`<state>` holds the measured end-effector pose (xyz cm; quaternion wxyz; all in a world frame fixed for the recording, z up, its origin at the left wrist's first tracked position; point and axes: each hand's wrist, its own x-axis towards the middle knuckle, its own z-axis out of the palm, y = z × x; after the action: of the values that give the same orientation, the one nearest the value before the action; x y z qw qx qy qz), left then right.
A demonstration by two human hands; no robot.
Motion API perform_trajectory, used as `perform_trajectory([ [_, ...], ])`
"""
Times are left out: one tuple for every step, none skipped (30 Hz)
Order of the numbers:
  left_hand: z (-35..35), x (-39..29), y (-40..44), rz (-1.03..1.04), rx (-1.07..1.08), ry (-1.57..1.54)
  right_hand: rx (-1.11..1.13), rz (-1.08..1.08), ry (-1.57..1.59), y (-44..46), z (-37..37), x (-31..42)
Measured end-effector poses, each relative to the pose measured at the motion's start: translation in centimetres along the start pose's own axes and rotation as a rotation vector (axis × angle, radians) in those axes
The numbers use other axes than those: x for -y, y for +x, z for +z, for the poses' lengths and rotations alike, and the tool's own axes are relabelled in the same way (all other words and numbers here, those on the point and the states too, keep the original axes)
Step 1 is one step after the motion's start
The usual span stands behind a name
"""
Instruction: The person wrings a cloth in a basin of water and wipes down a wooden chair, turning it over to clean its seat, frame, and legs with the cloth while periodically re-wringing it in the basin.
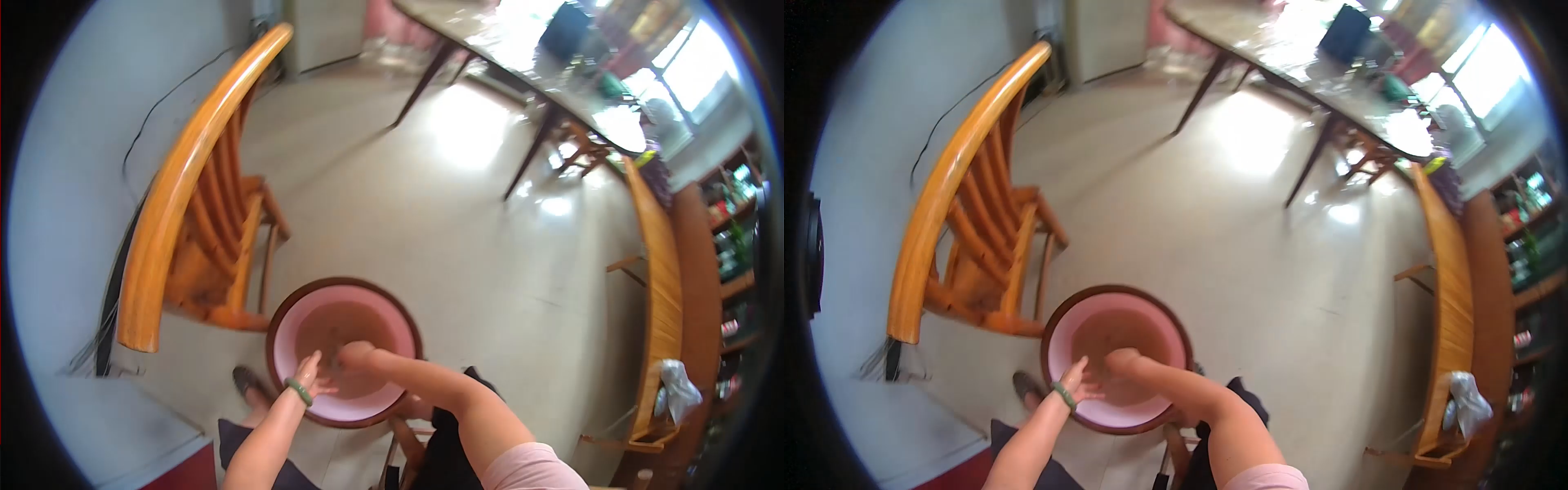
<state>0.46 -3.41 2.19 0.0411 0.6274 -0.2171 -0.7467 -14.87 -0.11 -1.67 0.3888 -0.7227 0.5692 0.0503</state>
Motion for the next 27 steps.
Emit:
perform_trajectory([
  [-0.2,1.4,1.1,-0.042,0.186,0.037,0.048,0.086,-0.023,-3.2,-2.6,2.2],
  [0.2,2.9,2.3,-0.113,0.222,0.003,-0.025,0.002,0.001,-5.9,-3.4,3.1],
  [2.5,4.5,1.6,-0.182,0.196,0.003,-0.15,-0.069,0.113,-7.5,-1.6,2.3],
  [2.6,4.3,0.1,-0.155,0.213,0.028,-0.21,-0.071,0.105,-9.0,-3.1,3.9],
  [2.0,3.9,-0.9,0.039,0.481,0.067,-0.345,-0.109,0.225,-11.1,-4.8,6.0],
  [1.9,3.4,-1.3,0.122,0.633,0.023,-0.476,-0.148,0.336,-12.9,-6.0,7.6],
  [2.5,2.9,-1.7,0.117,0.707,-0.052,-0.548,-0.153,0.384,-13.8,-6.3,8.5],
  [3.1,2.3,-2.0,0.103,0.756,-0.118,-0.621,-0.166,0.435,-14.2,-5.7,9.3],
  [3.6,1.8,-2.2,0.094,0.79,-0.178,-0.723,-0.184,0.405,-14.0,-4.5,9.9],
  [4.0,1.5,-2.4,0.086,0.816,-0.232,-0.814,-0.207,0.374,-13.9,-3.9,10.5],
  [4.4,1.4,-2.5,0.084,0.833,-0.269,-0.864,-0.256,0.378,-13.7,-3.4,10.9],
  [4.6,1.5,-2.4,0.074,0.847,-0.314,-0.864,-0.247,0.382,-13.1,-2.8,10.8],
  [4.8,1.6,-2.3,0.07,0.859,-0.349,-0.909,-0.193,0.406,-12.1,-2.3,10.7],
  [4.9,1.7,-2.1,0.066,0.859,-0.384,-0.952,-0.15,0.421,-11.2,-2.2,10.2],
  [5.1,2.0,-1.9,0.059,0.862,-0.424,-1.001,-0.159,0.36,-10.6,-2.4,9.7],
  [5.1,2.0,-1.5,0.056,0.858,-0.46,-0.989,-0.179,0.357,-9.9,-2.4,9.3],
  [5.0,1.9,-1.3,0.059,0.85,-0.498,-1.048,-0.13,0.375,-9.3,-2.5,8.8],
  [5.0,1.9,-1.0,0.059,0.842,-0.531,-1.107,-0.076,0.395,-8.8,-2.5,8.4],
  [5.0,2.0,-0.5,0.059,0.825,-0.569,-1.101,-0.035,0.395,-8.4,-2.6,7.9],
  [5.0,2.2,0.0,0.062,0.794,-0.605,-1.081,0.021,0.414,-8.0,-2.5,7.5],
  [4.9,2.4,0.7,0.083,0.722,-0.62,-1.019,0.13,0.455,-8.0,-2.9,7.2],
  [4.7,2.7,1.3,0.099,0.64,-0.629,-0.953,0.241,0.494,-7.9,-3.2,6.8],
  [4.7,2.9,1.9,0.182,0.396,-0.516,-0.88,0.346,0.628,-8.1,-3.6,6.3],
  [4.6,2.8,1.6,0.181,0.389,-0.52,-0.84,0.358,0.697,-8.0,-3.4,5.9],
  [4.6,2.8,1.1,0.228,0.331,-0.421,-0.804,0.381,0.742,-8.1,-3.2,5.7],
  [4.8,2.7,0.6,0.274,0.273,-0.322,-0.768,0.404,0.785,-8.0,-2.9,5.4],
  [5.2,2.0,-1.1,0.286,0.278,-0.329,-0.764,0.401,0.784,-7.3,-2.1,4.8],
])
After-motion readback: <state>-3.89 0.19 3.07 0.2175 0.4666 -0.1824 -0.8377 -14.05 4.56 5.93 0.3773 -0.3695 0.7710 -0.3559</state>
